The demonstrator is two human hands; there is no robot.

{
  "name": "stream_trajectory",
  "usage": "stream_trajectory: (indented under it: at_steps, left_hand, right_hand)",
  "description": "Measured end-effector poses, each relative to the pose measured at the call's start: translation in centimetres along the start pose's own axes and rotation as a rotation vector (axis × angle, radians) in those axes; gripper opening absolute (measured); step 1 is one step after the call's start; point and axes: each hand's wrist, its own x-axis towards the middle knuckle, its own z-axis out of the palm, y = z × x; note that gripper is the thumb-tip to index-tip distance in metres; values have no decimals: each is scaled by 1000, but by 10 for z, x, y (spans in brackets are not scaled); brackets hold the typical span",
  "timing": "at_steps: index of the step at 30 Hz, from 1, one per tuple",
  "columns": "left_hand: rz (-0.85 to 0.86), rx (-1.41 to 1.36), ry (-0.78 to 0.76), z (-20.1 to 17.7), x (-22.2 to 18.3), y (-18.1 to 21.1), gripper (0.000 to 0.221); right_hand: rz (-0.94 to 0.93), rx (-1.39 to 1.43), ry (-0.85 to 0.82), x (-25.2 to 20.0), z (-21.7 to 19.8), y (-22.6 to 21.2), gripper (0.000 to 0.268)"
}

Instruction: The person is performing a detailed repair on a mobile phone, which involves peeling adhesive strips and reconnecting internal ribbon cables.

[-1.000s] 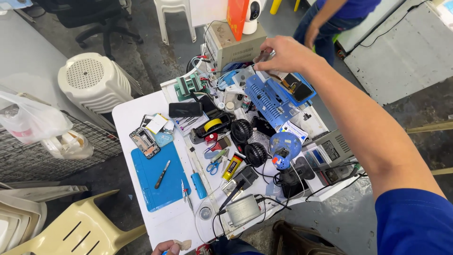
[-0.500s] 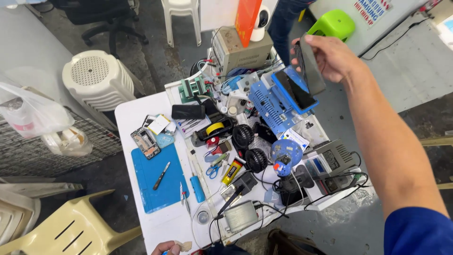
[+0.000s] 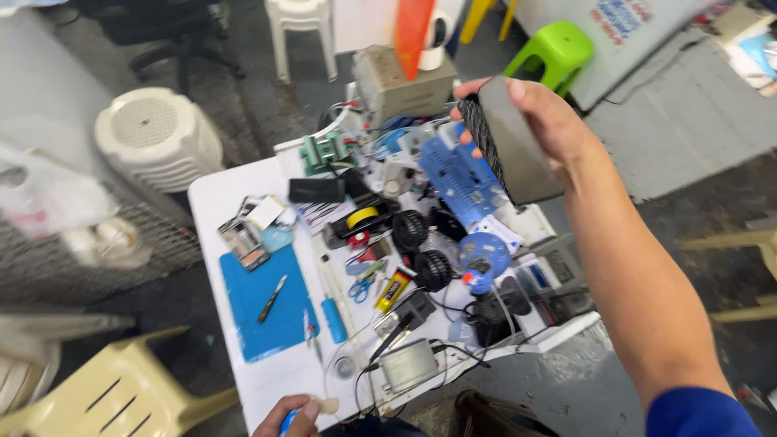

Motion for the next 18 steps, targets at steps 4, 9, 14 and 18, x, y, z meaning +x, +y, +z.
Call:
stream_trajectory:
  at_steps: [4,9,14,18]
  left_hand:
    - [105,-228,-237,-18,-40,7,17]
    - [-18,-403,-305,-41,-43,12,15]
    - [-69,-481,-146,-72,-24,-8,20]
    - [-134,-433,-49,-116,-5,-39,17]
  right_hand:
    - [-48,-765,185,23,73,68,48]
    - [9,-1269,71,49,174,172,65]
    - [380,-1289,122,110,177,302,67]
    - [560,-1190,249,152,171,370,55]
